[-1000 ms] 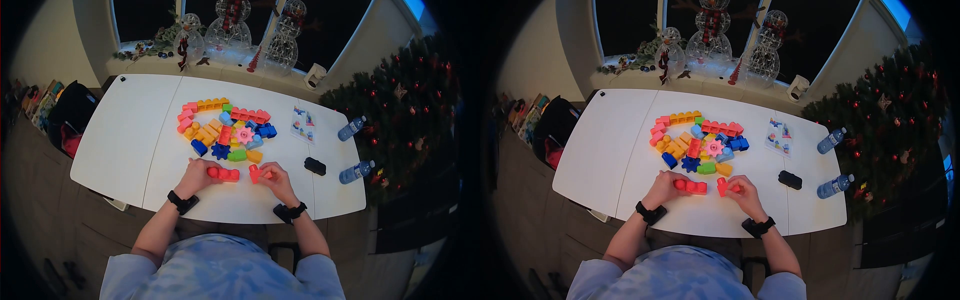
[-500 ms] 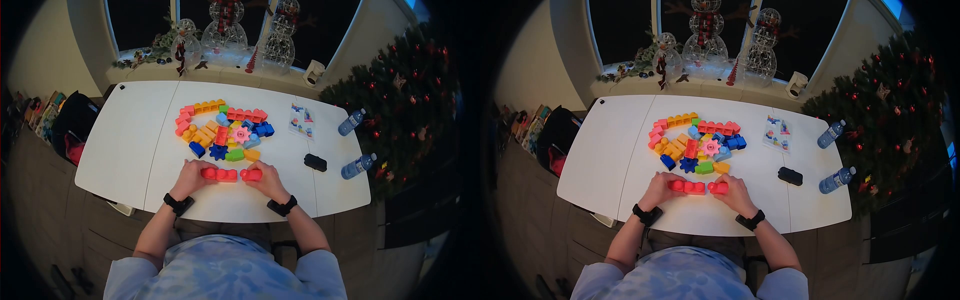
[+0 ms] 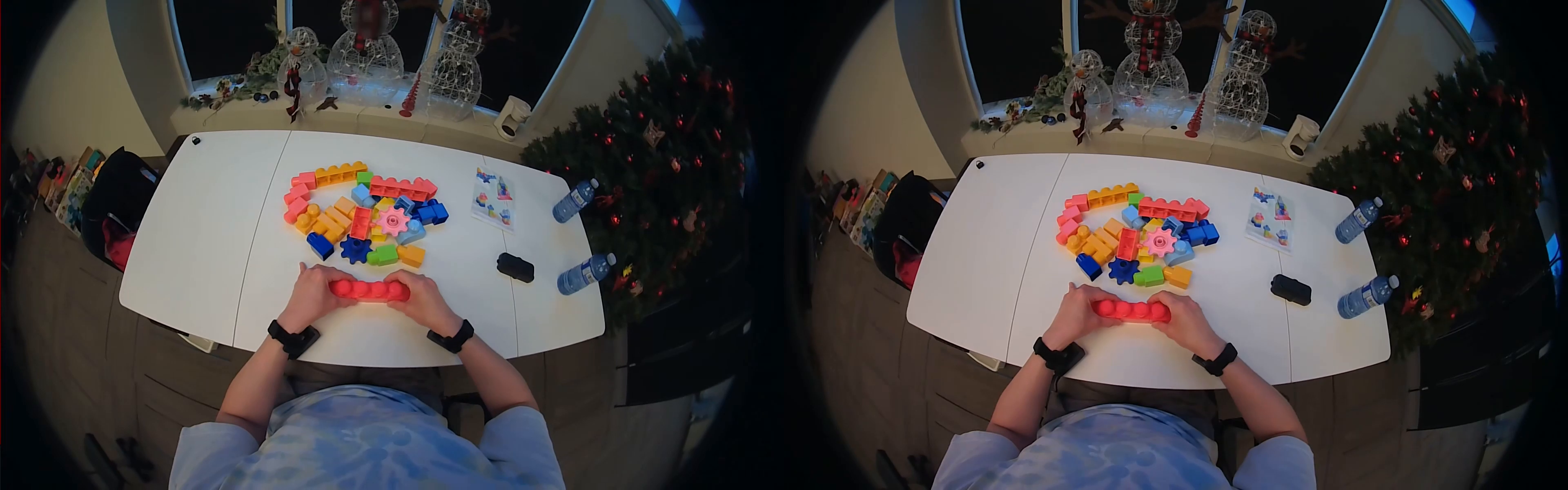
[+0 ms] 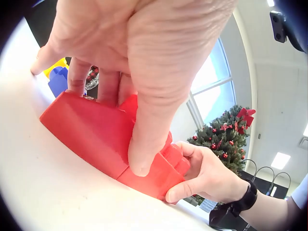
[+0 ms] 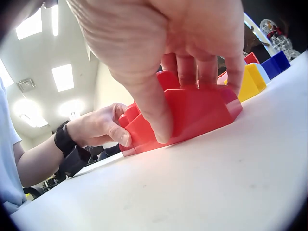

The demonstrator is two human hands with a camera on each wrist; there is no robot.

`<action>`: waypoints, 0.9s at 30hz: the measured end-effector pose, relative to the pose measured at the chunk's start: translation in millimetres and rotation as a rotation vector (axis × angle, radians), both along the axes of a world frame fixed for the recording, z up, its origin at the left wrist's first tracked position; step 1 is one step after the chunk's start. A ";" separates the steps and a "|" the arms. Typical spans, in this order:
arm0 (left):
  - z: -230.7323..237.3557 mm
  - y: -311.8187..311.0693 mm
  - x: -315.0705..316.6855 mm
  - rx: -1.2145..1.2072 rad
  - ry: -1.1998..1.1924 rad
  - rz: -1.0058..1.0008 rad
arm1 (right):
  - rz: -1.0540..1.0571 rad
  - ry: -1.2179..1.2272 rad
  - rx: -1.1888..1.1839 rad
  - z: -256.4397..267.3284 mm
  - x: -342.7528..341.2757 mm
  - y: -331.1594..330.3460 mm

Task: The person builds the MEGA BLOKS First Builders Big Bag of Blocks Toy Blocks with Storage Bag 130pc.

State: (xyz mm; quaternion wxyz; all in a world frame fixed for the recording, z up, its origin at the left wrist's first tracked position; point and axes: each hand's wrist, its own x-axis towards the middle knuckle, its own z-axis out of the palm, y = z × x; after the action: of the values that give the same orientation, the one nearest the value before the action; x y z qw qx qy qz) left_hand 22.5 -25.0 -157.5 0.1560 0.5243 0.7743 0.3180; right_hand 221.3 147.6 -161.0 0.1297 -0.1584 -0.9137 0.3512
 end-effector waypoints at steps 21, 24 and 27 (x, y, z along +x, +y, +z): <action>8.2 -11.5 -39.3 0.023 -0.252 -0.211 | -0.086 -0.371 -0.070 55.6 -136.6 227.1; 7.0 -13.4 -41.1 0.024 -0.201 -0.255 | -0.061 -0.351 -0.178 49.3 -140.6 231.5; 9.0 -12.2 -40.2 -0.011 -0.204 -0.268 | -0.013 -0.384 -0.154 48.4 -138.3 227.8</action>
State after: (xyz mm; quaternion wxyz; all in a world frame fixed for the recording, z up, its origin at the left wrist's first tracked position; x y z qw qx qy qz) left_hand -17.7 -37.2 -148.6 0.2776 0.5871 0.6793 0.3418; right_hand 82.9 375.4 -112.6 -0.0570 -0.2376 -0.8911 0.3824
